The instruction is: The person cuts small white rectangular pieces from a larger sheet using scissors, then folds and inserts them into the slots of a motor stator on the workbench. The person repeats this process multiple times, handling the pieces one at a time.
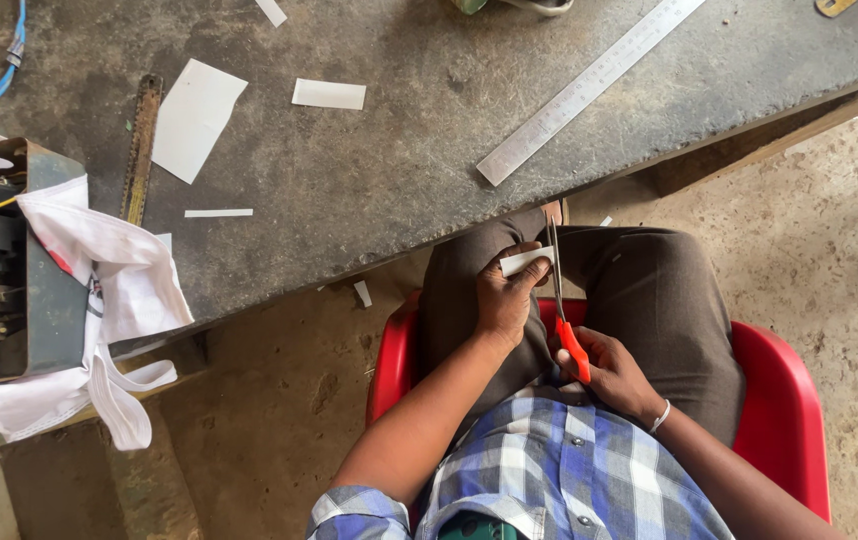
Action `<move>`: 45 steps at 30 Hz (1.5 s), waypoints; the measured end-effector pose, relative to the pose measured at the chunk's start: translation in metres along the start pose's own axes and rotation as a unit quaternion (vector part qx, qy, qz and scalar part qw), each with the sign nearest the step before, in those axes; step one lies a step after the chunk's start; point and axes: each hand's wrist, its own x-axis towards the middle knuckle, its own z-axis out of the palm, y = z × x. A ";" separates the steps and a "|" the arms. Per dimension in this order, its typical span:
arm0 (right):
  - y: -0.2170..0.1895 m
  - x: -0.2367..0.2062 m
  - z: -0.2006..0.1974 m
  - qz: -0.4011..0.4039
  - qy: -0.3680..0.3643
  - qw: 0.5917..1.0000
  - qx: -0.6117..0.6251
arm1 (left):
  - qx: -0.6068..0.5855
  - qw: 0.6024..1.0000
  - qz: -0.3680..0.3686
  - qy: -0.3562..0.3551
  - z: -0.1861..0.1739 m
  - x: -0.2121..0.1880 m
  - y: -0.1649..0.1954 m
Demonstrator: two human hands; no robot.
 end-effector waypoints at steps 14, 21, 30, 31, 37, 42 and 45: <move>0.006 0.001 -0.001 -0.020 0.027 0.997 -0.067 | 0.007 1.000 0.006 -0.018 0.001 -0.002 0.006; 0.015 0.005 -0.005 -0.038 0.020 0.999 -0.006 | 0.027 0.999 -0.011 -0.022 0.001 -0.004 -0.003; 0.026 0.005 -0.015 -0.087 0.096 0.990 0.052 | 0.136 0.986 0.047 -0.085 0.004 -0.009 0.000; 0.026 0.005 -0.016 -0.093 0.100 0.989 0.064 | 0.185 0.972 0.100 -0.101 0.007 -0.015 0.010; 0.029 0.008 -0.023 -0.092 0.083 0.990 0.073 | 0.315 0.926 0.177 -0.106 0.032 -0.071 0.121; 0.029 0.010 -0.023 -0.053 0.091 0.994 0.031 | 0.464 0.823 0.328 -0.007 0.028 -0.069 0.241; 0.030 0.012 -0.021 -0.085 0.117 0.989 0.031 | 0.478 0.831 0.284 -0.009 0.034 -0.068 0.266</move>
